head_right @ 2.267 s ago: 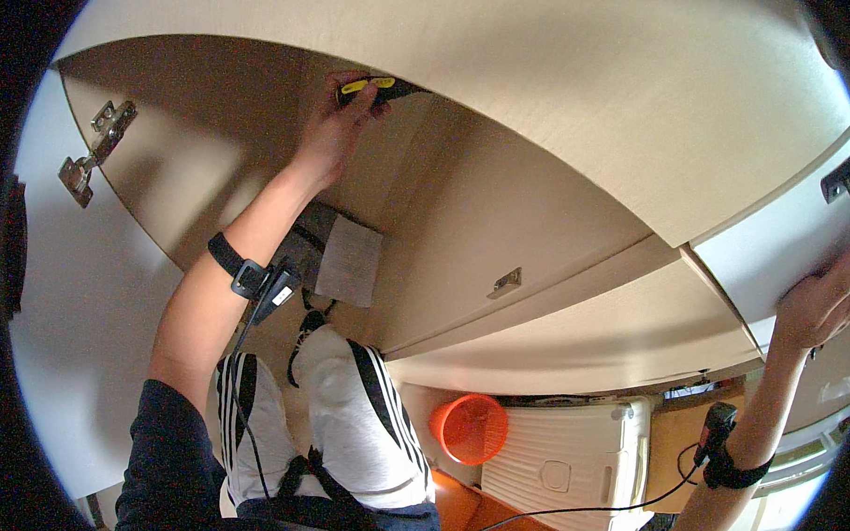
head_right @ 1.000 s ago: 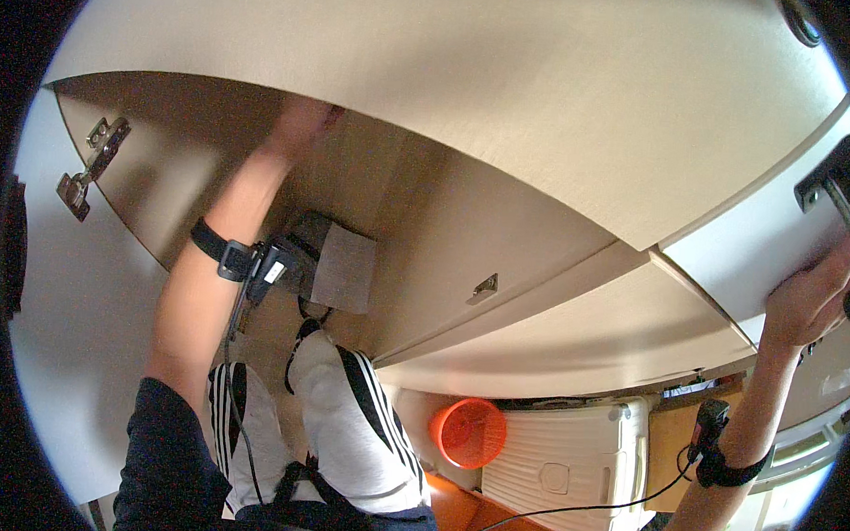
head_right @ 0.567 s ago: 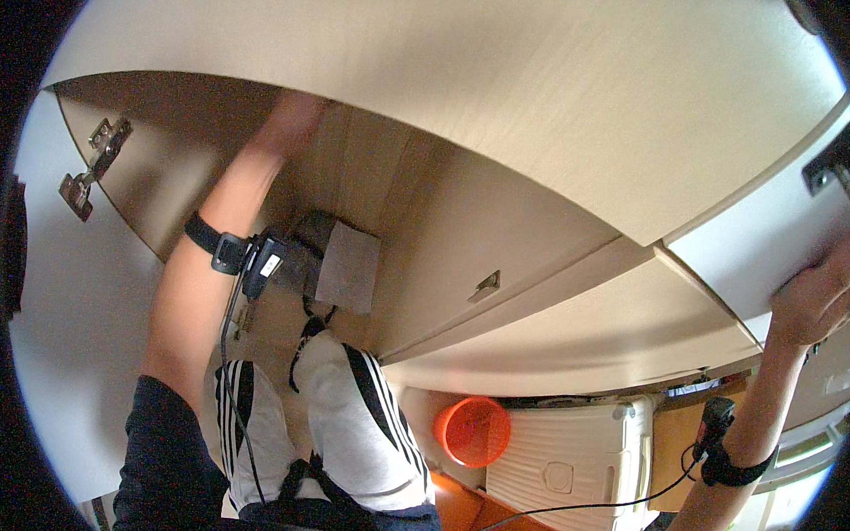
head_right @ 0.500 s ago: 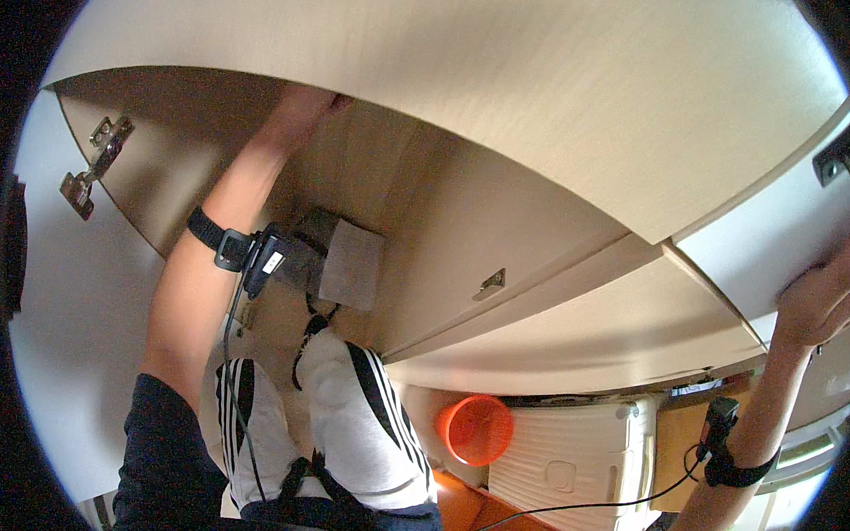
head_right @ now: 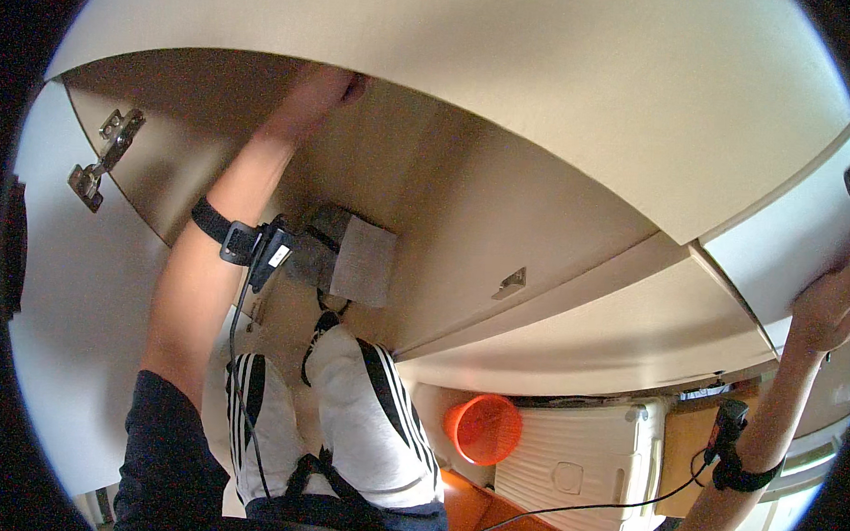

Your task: The person uses a screwdriver to tighten screws on a metal rod inside a wooden cabinet and then attaches a plastic mount to a cabinet door by hand.

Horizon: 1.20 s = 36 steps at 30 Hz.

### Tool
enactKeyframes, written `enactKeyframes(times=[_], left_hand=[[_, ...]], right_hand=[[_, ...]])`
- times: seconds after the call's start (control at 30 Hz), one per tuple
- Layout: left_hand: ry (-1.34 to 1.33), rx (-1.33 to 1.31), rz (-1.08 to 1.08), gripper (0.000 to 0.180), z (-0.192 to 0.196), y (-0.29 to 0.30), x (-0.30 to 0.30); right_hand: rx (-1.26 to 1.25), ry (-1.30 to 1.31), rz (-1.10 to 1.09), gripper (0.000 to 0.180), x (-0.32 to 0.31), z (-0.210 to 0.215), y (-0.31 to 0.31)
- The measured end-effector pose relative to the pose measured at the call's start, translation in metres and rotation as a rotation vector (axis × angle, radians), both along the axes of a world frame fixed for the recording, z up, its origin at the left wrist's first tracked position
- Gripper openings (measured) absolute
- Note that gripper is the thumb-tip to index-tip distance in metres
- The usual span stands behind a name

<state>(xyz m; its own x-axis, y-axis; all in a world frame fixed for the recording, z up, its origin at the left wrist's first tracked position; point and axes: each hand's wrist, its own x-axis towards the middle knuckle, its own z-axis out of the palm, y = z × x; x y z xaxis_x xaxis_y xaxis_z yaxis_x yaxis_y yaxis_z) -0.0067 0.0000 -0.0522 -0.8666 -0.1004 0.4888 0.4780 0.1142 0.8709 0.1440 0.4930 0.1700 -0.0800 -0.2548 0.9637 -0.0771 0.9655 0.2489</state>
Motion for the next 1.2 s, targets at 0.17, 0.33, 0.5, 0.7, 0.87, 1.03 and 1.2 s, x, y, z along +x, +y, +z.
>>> enactKeyframes(times=[0.17,0.33,0.5,0.7,0.87,1.03,1.2], left_hand=[[-0.195,-0.047,0.036,0.037,-0.003,0.008,0.001],[0.454,0.139,0.008,0.037,-0.015,0.011,-0.005],[0.179,-0.103,0.149,0.037,0.002,0.008,0.013],[0.303,-0.119,0.225,0.038,0.025,0.021,0.019],[0.399,-0.093,0.177,0.04,0.027,0.015,0.013],[0.16,-0.158,0.316,0.044,0.026,0.005,-0.008],[0.016,-0.104,0.205,0.049,0.015,0.016,0.002]], right_hand=[[-0.018,0.0,0.016,0.047,-0.003,0.001,-0.004],[-0.034,0.001,0.041,0.048,-0.001,-0.002,-0.012],[-0.064,0.002,0.059,0.049,-0.003,0.0,-0.009],[-0.061,0.011,0.06,0.051,-0.005,0.001,-0.017],[-0.064,0.015,0.098,0.053,-0.008,-0.002,-0.024],[-0.074,0.015,0.111,0.054,-0.005,-0.005,-0.028],[-0.09,0.021,0.096,0.056,-0.002,-0.002,-0.022]])
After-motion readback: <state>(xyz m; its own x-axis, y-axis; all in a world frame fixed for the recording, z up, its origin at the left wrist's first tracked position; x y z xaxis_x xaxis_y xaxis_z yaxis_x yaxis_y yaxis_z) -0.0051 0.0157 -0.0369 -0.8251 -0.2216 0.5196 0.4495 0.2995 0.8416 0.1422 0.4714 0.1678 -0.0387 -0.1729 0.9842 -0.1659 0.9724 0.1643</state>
